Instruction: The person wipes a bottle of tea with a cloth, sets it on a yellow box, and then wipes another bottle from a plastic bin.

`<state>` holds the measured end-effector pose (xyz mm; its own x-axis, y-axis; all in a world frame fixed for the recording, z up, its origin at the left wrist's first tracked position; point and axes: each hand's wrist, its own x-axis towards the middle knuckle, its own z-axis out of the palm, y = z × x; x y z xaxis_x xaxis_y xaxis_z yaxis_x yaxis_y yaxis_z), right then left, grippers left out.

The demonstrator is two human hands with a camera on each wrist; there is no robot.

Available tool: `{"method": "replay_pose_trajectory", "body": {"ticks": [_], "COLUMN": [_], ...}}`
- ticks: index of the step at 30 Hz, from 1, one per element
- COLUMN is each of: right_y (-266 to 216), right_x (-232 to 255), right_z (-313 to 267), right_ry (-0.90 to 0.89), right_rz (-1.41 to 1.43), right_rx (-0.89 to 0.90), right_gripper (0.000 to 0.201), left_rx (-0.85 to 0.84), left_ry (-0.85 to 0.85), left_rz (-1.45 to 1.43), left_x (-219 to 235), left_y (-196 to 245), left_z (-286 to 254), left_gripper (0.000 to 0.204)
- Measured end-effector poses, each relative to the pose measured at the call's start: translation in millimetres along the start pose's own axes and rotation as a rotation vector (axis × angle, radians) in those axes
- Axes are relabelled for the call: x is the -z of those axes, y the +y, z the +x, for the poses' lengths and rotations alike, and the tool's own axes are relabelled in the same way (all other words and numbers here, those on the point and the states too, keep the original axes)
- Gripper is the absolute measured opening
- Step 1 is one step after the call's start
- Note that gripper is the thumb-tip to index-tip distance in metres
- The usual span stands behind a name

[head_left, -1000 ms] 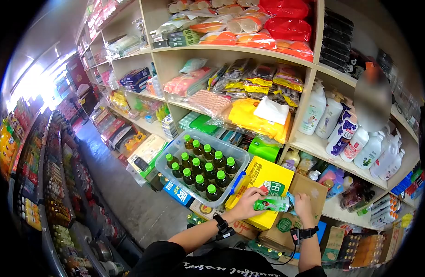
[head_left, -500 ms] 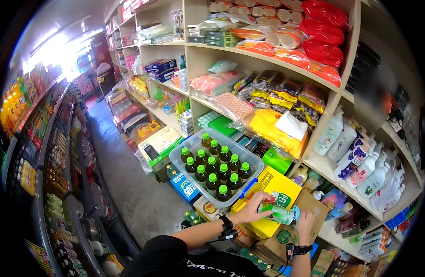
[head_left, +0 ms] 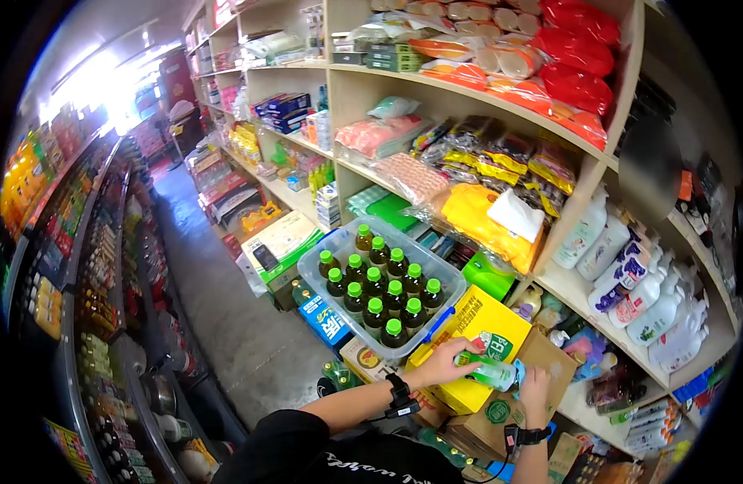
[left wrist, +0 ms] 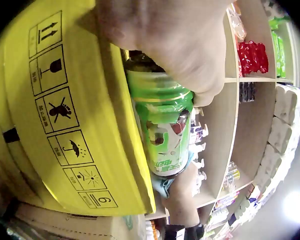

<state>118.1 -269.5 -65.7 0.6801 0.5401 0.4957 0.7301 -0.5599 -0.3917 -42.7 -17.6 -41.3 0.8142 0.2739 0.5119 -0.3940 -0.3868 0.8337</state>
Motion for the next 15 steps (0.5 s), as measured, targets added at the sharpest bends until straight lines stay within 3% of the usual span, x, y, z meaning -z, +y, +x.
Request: {"method": "replay_pose_trajectory", "body": {"ticks": [3,6,9,12,15], "right_y": [18,19,33,26,-5], "right_x": [-4,3,-8,-4,10], "right_z": [-4,6,4,-2,-7], "right_ry": [-0.133,-0.456,-0.563,-0.489,-0.280], "right_rz": [-0.181,-0.203,-0.212,-0.208,0.025], "right_rx": [0.063,-0.069,-0.137,-0.122,-0.332], "right_gripper": [0.025,0.021,0.023,0.027,0.030], "left_rx": [0.023,0.018,-0.003,-0.039,-0.017], "left_ry": [-0.020,-0.046,-0.056,-0.078,-0.096], "left_rz": [-0.030,-0.018,-0.006,-0.017,-0.061], "left_x": [-2,3,3,4,4], "left_y": [-2,5,0,0,-2], "left_z": [-1,1,0,1,-1], "left_gripper": [0.027,0.028,0.029,0.031,0.032]}}
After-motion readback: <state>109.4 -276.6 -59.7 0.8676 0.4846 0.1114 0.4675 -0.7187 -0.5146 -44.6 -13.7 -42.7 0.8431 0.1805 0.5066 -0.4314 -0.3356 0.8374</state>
